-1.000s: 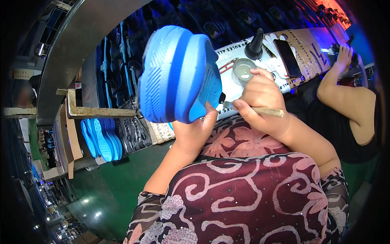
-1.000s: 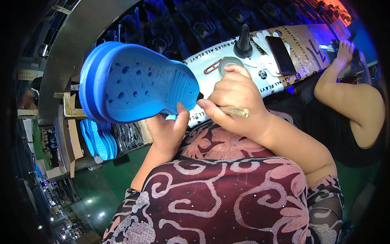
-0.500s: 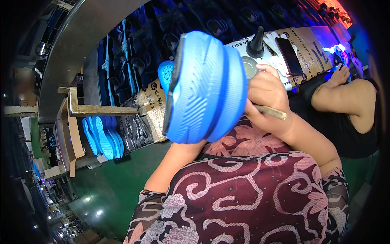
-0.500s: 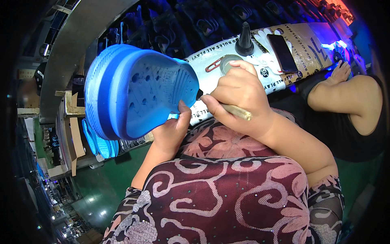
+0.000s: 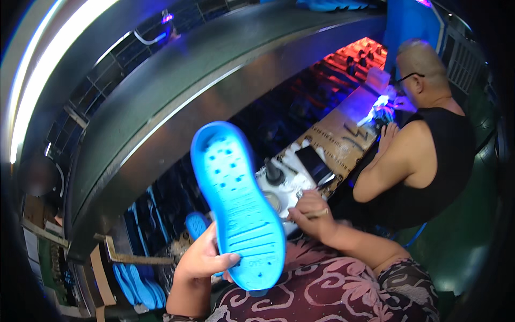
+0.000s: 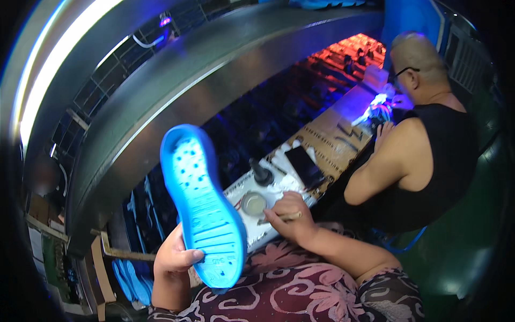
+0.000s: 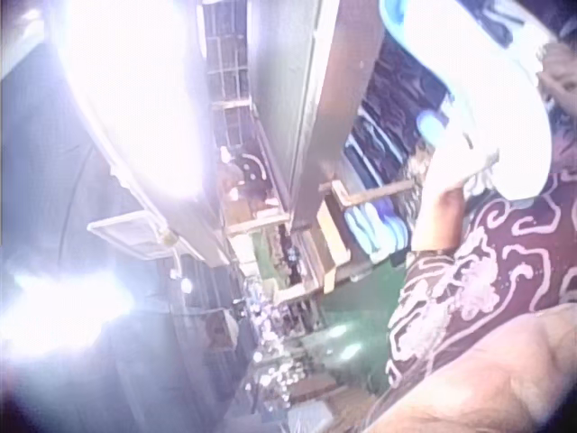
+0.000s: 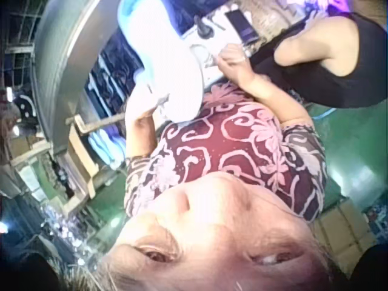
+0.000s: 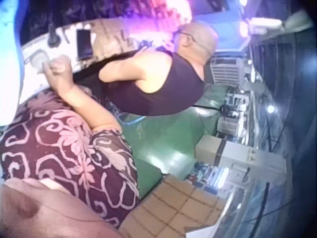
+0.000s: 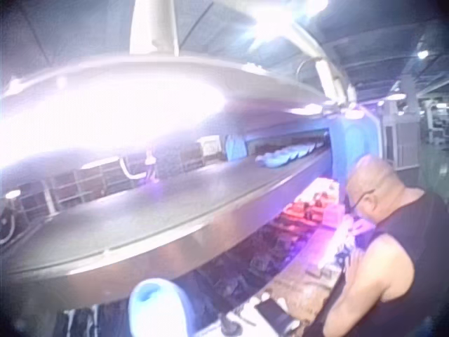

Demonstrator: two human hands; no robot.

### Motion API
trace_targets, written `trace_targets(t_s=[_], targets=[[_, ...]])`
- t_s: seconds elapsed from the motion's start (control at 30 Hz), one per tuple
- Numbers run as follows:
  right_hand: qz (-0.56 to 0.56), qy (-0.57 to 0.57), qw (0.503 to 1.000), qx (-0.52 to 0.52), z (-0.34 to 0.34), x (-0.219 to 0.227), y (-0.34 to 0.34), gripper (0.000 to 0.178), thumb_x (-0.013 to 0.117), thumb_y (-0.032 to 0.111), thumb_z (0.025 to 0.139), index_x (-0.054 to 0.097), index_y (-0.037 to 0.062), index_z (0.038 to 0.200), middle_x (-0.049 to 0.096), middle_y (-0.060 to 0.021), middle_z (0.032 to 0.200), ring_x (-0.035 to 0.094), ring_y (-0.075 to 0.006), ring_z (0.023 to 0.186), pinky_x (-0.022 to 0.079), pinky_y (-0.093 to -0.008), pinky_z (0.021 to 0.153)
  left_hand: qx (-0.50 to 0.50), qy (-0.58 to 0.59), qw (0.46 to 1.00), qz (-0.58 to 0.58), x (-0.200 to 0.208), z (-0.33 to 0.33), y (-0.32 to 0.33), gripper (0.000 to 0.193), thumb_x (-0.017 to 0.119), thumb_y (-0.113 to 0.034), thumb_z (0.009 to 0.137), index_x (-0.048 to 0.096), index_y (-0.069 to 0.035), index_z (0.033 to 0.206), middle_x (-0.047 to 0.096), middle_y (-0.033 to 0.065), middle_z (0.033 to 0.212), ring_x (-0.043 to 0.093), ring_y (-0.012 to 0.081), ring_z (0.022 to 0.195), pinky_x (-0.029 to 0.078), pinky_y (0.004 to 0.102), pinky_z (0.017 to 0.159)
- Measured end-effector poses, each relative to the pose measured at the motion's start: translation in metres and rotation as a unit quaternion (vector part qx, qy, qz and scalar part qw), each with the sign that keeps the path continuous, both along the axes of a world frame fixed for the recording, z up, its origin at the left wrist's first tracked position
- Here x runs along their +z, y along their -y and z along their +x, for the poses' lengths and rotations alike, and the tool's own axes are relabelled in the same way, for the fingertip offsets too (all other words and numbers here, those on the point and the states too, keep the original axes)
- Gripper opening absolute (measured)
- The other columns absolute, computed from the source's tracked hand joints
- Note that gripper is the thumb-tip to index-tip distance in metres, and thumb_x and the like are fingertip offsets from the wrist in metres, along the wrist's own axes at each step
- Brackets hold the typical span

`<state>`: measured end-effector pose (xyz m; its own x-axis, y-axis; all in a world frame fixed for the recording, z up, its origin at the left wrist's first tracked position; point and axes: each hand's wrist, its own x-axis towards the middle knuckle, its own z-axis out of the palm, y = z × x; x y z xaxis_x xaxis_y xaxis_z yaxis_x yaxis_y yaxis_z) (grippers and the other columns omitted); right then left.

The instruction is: The person picks up shoe soles, applies adhesive to them using a brush dipped in a container, and places the soles onto a conveyor belt.

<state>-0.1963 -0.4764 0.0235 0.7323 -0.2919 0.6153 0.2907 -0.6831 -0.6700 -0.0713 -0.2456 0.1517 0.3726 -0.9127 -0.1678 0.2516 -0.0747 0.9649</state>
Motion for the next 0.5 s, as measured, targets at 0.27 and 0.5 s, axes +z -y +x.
trace_targets(t_s=[0.27,0.5], targets=[[0.027,0.015,0.998,-0.06,-0.016,-0.002,0.028,0.027,0.061,0.016,0.086,0.065,0.0086,0.06,0.059,-0.0059,0.058,0.054,-0.0278,0.059,0.04,-0.0375,0.07,0.174,-0.21,0.945,-0.18,0.117,0.093,0.274,0.03,0.062,-0.009,0.089,0.05,0.013,0.104,0.065,0.0219,0.099,0.068,0.0271,0.082,0.059,0.0289,0.068],[0.087,0.001,0.994,-0.072,-0.022,-0.018,0.045,0.027,0.062,0.019,0.087,0.067,0.0091,0.063,0.06,-0.0068,0.058,0.055,-0.0287,0.061,0.04,-0.0376,0.069,0.071,-0.116,0.969,-0.204,0.075,0.039,0.232,0.069,0.066,-0.017,0.088,0.028,-0.007,0.144,0.062,0.0198,0.11,0.063,0.0294,0.097,0.053,0.0365,0.082]])
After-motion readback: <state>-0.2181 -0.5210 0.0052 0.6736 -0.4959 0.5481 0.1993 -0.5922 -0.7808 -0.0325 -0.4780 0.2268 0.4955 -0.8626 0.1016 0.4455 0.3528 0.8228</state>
